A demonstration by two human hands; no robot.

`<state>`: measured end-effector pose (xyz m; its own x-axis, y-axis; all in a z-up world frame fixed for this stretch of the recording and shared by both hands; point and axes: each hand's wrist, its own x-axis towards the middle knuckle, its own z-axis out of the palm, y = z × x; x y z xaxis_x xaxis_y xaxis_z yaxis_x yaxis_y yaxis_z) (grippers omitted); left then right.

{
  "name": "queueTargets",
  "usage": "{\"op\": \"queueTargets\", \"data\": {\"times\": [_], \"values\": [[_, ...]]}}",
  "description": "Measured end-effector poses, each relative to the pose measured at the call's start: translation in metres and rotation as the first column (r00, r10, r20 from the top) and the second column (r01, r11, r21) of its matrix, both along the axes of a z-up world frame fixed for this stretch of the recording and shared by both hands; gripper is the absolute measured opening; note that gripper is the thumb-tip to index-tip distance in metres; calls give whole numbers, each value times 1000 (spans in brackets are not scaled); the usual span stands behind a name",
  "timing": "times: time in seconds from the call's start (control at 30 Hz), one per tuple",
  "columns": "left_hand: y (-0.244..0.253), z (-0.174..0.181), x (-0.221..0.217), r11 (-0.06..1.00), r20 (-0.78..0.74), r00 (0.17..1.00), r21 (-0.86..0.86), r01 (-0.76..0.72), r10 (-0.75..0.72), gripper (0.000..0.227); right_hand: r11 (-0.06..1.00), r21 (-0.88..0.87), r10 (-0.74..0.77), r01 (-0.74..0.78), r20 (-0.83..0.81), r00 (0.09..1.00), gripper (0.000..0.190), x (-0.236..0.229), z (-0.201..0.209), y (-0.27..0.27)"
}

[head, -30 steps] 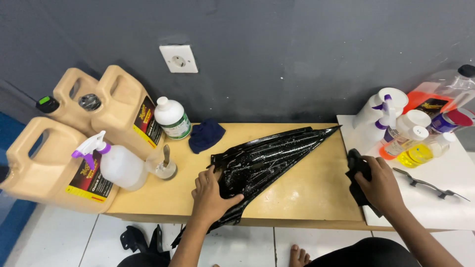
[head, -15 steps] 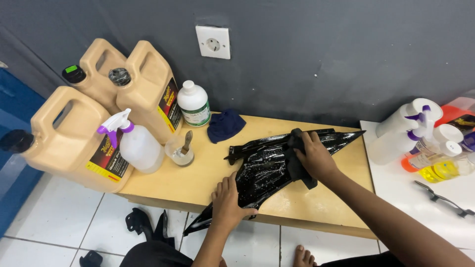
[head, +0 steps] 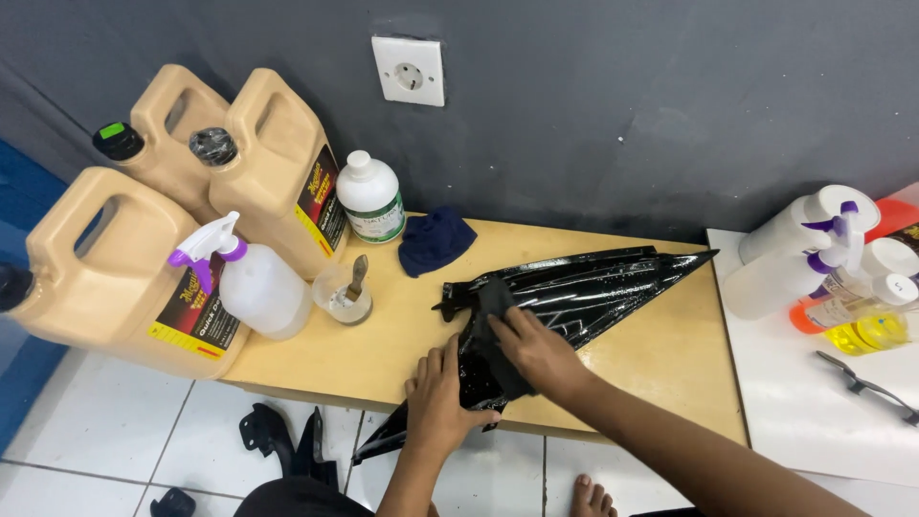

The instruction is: The person cleans a black car part on a table using a spray bottle and a cloth. They wipe the surface thoroughly, then flip the part over and apply a substance from a small container using a brush.

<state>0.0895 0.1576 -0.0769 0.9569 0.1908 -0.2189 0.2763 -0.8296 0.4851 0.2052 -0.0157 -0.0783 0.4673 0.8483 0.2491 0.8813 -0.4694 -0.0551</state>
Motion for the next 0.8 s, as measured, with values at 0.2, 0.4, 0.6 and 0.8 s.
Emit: {"op": "queueTargets", "data": {"times": [0.2, 0.4, 0.6, 0.8], "values": [[0, 0, -1, 999, -15, 1000, 43, 18, -18, 138, 804, 198, -511, 561, -253, 822, 34, 94, -7, -95], [-3, 10, 0, 1000, -30, 999, 25, 14, -14, 134, 738, 302, -574, 603, -189, 797, 23, 77, -1, -87], [-5, 14, -1, 999, 36, 999, 40, -3, 2, 133, 952, 115, -256, 283, -209, 944, 53, -2, 20, 12], [-4, 7, -2, 999, 28, 1000, 54, 0, -2, 130, 943, 56, -304, 327, -244, 921, 52, 11, 29, -4]]}}
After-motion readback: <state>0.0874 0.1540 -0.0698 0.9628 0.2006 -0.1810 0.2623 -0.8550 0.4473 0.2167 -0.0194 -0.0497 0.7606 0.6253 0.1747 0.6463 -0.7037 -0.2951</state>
